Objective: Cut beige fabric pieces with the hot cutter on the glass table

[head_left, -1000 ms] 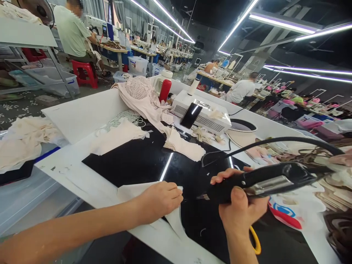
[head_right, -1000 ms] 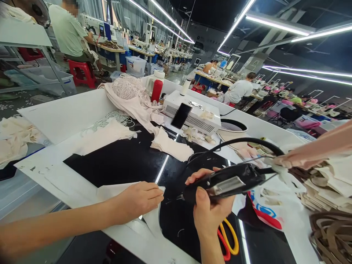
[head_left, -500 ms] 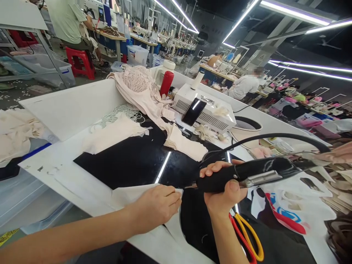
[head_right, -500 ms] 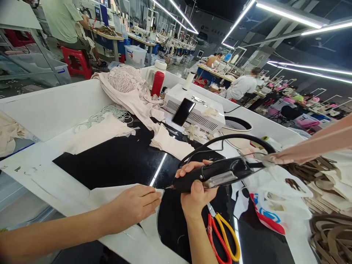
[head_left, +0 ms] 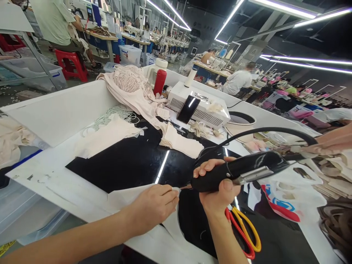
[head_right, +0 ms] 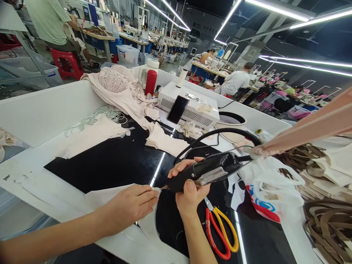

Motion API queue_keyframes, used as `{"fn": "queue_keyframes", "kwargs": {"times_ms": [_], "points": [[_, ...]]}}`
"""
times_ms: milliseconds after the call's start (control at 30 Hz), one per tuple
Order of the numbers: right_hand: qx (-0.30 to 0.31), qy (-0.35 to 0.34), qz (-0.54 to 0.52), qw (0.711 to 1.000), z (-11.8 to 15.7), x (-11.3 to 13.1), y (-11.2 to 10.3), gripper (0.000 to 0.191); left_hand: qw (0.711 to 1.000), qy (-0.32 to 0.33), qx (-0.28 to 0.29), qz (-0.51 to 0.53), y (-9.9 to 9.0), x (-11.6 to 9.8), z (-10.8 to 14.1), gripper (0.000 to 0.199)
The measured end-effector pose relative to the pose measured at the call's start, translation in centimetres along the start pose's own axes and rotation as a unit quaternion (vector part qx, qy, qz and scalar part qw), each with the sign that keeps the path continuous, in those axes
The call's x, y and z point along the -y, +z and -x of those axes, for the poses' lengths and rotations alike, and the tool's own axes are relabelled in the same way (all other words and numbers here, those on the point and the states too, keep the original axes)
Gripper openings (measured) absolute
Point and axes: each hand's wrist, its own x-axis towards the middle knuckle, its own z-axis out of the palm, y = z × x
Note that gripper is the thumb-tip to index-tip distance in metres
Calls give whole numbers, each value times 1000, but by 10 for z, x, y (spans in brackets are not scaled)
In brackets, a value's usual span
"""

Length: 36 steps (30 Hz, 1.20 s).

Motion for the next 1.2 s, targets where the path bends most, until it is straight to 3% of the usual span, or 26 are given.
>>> {"fn": "queue_keyframes", "kwargs": {"times_ms": [267, 500, 1200], "points": [[-9, -6, 38, 999, 4, -3, 2, 46, 1000, -3, 7, -14, -9, -1, 3, 25], [15, -20, 41, 999, 6, -8, -1, 49, 998, 5, 41, -38, -3, 0, 9, 33], [5, -31, -8, 999, 2, -6, 0, 43, 997, 34, 48, -51, -12, 6, 1, 32]]}}
